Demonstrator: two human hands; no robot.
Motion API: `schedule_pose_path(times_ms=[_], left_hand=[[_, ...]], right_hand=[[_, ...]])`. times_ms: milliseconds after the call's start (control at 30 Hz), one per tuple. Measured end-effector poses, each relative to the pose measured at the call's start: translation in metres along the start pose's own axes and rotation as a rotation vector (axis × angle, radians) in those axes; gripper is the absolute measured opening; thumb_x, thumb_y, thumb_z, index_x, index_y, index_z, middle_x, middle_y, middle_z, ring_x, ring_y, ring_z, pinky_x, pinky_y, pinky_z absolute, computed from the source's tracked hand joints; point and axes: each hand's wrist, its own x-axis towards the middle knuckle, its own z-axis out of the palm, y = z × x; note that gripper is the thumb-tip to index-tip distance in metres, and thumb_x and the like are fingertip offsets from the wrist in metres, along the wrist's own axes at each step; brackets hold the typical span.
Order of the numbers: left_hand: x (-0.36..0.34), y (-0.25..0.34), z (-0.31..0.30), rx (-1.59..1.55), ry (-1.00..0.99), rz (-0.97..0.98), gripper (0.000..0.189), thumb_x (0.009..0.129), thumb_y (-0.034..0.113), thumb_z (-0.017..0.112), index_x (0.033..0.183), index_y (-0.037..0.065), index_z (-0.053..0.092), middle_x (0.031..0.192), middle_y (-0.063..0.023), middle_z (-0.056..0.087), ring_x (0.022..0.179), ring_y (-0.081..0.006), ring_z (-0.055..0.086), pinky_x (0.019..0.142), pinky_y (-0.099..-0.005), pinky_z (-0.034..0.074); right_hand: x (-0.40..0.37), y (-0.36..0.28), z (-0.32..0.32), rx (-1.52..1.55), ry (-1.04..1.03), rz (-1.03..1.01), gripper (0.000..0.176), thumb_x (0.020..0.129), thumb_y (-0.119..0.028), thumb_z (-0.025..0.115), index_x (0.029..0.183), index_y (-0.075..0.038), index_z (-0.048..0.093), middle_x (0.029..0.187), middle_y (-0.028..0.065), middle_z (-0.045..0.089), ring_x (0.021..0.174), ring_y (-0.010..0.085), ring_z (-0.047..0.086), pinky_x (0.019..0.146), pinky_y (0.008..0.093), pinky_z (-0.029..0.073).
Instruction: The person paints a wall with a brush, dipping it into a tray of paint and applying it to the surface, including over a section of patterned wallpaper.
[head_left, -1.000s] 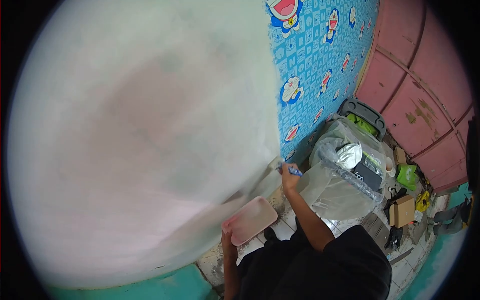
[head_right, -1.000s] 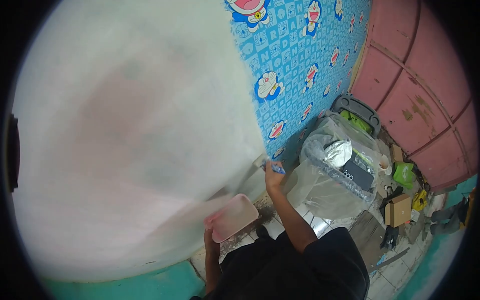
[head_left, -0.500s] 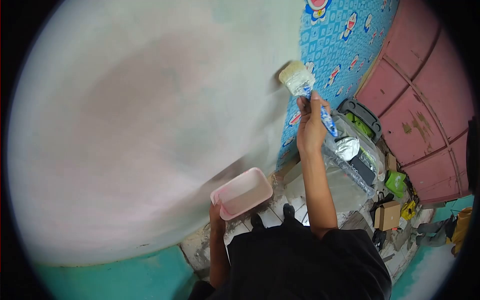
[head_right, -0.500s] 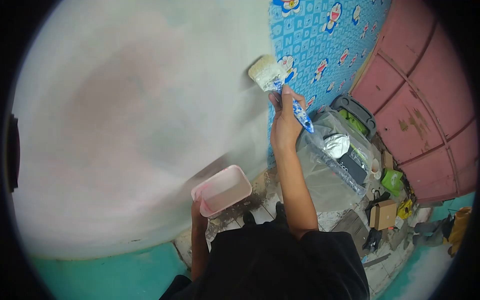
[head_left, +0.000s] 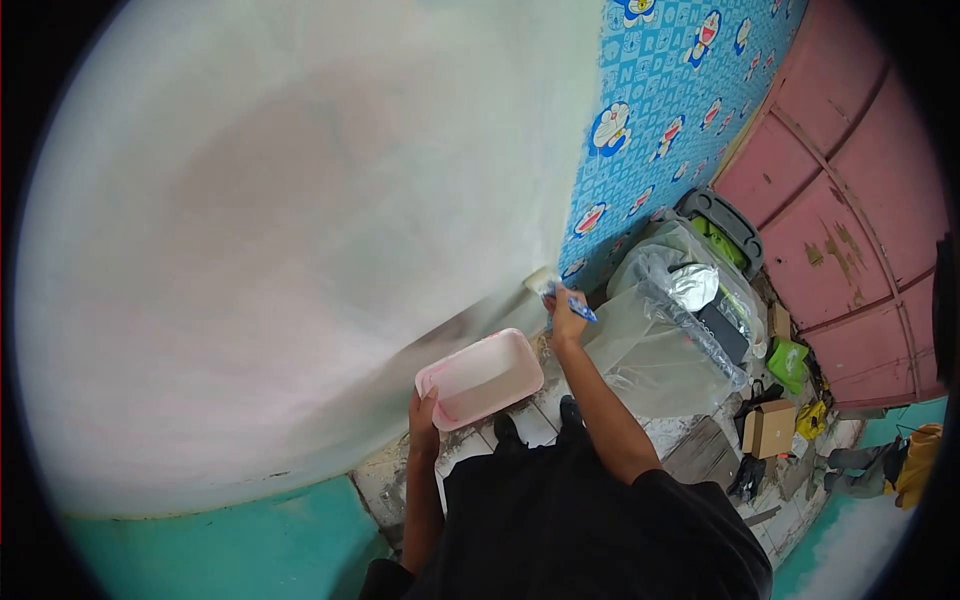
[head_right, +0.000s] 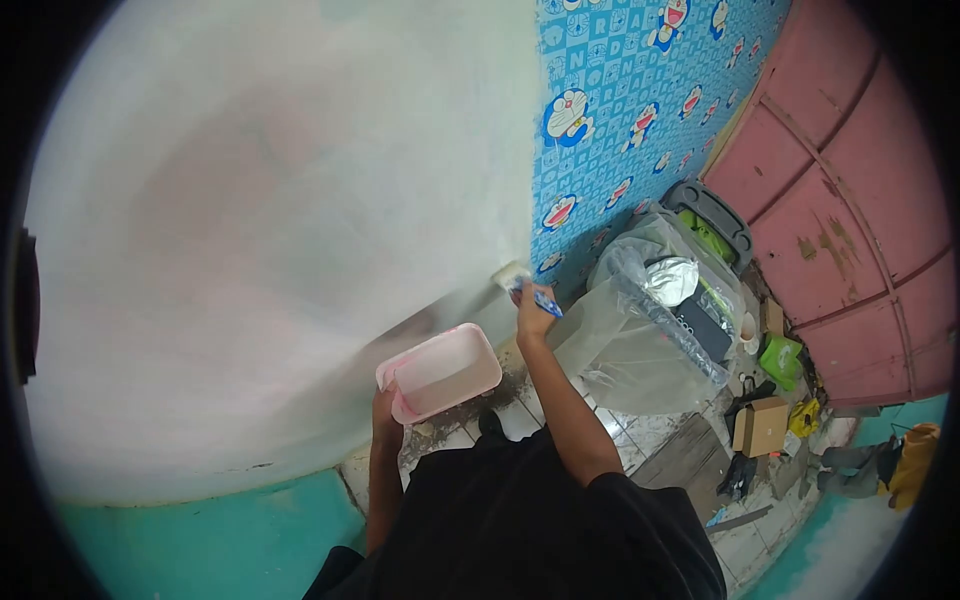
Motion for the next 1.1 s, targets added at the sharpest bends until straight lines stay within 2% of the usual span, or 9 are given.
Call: schedule_pose_path(times_ms=[67, 200, 367, 467, 600, 667, 800, 933, 1100], left_hand=[[0.001, -0.005, -0.002, -0.039, 0.005, -0.023, 0.049, 0.094, 0.026, 0.054, 0.134, -0.002, 0.046, 0.126, -0.0127, 0.056, 0.117, -0.0227, 0.053, 0.102, -0.0343, 0.038], [-0.001, -0.008, 0.002, -0.024, 0.042, -0.012, 0.048, 0.094, 0.026, 0.054, 0.132, -0.002, 0.047, 0.124, -0.0120, 0.056, 0.115, -0.0218, 0.053, 0.101, -0.0341, 0.039], [-0.005, -0.008, 0.005, -0.028, 0.046, -0.028, 0.046, 0.093, 0.025, 0.055, 0.131, -0.001, 0.048, 0.122, -0.0112, 0.057, 0.114, -0.0206, 0.053, 0.100, -0.0334, 0.040], [-0.003, -0.010, 0.006, -0.016, 0.067, 0.003, 0.046, 0.093, 0.024, 0.055, 0.131, -0.001, 0.048, 0.122, -0.0108, 0.057, 0.113, -0.0203, 0.053, 0.099, -0.0330, 0.040], [-0.004, -0.010, 0.006, -0.021, 0.065, -0.011, 0.046, 0.094, 0.025, 0.055, 0.132, 0.000, 0.047, 0.122, -0.0105, 0.057, 0.114, -0.0201, 0.053, 0.099, -0.0328, 0.040], [-0.004, -0.014, 0.003, -0.029, 0.060, -0.021, 0.047, 0.094, 0.026, 0.055, 0.132, 0.000, 0.047, 0.123, -0.0105, 0.056, 0.114, -0.0201, 0.053, 0.099, -0.0328, 0.040], [-0.006, -0.011, 0.008, -0.030, 0.056, -0.034, 0.047, 0.094, 0.026, 0.055, 0.132, 0.000, 0.046, 0.123, -0.0105, 0.056, 0.114, -0.0197, 0.053, 0.099, -0.0328, 0.040], [0.003, -0.018, 0.004, 0.009, 0.043, -0.064, 0.047, 0.094, 0.027, 0.057, 0.131, 0.000, 0.048, 0.121, -0.0105, 0.057, 0.112, -0.0193, 0.054, 0.098, -0.0326, 0.041], [0.008, -0.020, 0.004, 0.045, 0.056, -0.050, 0.047, 0.093, 0.028, 0.058, 0.130, 0.000, 0.049, 0.119, -0.0103, 0.058, 0.110, -0.0190, 0.055, 0.096, -0.0323, 0.042]], right_hand=[[-0.010, -0.024, 0.026, -0.014, -0.100, -0.197, 0.016, 0.091, -0.010, 0.065, 0.086, 0.000, 0.053, 0.086, 0.0104, 0.063, 0.068, 0.0169, 0.066, 0.065, 0.0306, 0.060], [-0.066, -0.140, 0.092, -0.110, -0.213, -0.472, 0.020, 0.093, -0.012, 0.064, 0.083, 0.002, 0.053, 0.087, 0.0114, 0.062, 0.074, 0.0165, 0.065, 0.065, 0.0303, 0.059], [-0.113, -0.255, 0.140, 0.016, -0.318, -0.620, 0.019, 0.095, -0.015, 0.062, 0.094, 0.002, 0.053, 0.092, 0.0114, 0.060, 0.078, 0.0185, 0.065, 0.079, 0.0335, 0.058], [-0.099, -0.248, 0.135, 0.189, -0.368, -0.579, 0.022, 0.095, -0.016, 0.062, 0.102, 0.001, 0.051, 0.101, 0.0127, 0.060, 0.085, 0.0194, 0.064, 0.084, 0.0359, 0.056], [-0.054, -0.149, 0.092, 0.175, -0.275, -0.298, 0.024, 0.096, -0.019, 0.062, 0.107, -0.001, 0.050, 0.106, 0.0119, 0.059, 0.093, 0.0204, 0.063, 0.086, 0.0375, 0.056], [-0.035, -0.107, 0.063, 0.272, -0.198, -0.118, 0.024, 0.096, -0.020, 0.061, 0.108, -0.003, 0.050, 0.107, 0.0112, 0.059, 0.092, 0.0208, 0.063, 0.085, 0.0378, 0.056], [0.005, -0.018, -0.003, 0.094, -0.022, -0.015, 0.023, 0.094, -0.020, 0.064, 0.105, -0.005, 0.051, 0.097, 0.0092, 0.061, 0.083, 0.0199, 0.064, 0.077, 0.0350, 0.058], [0.009, -0.013, -0.004, 0.006, 0.189, 0.156, 0.017, 0.091, -0.016, 0.065, 0.098, -0.006, 0.053, 0.090, 0.0085, 0.062, 0.073, 0.0186, 0.064, 0.067, 0.0323, 0.058], [0.004, -0.097, 0.056, -0.009, -0.053, -0.231, 0.014, 0.089, -0.009, 0.064, 0.088, -0.001, 0.053, 0.083, 0.0099, 0.063, 0.069, 0.0169, 0.065, 0.064, 0.0323, 0.059]])
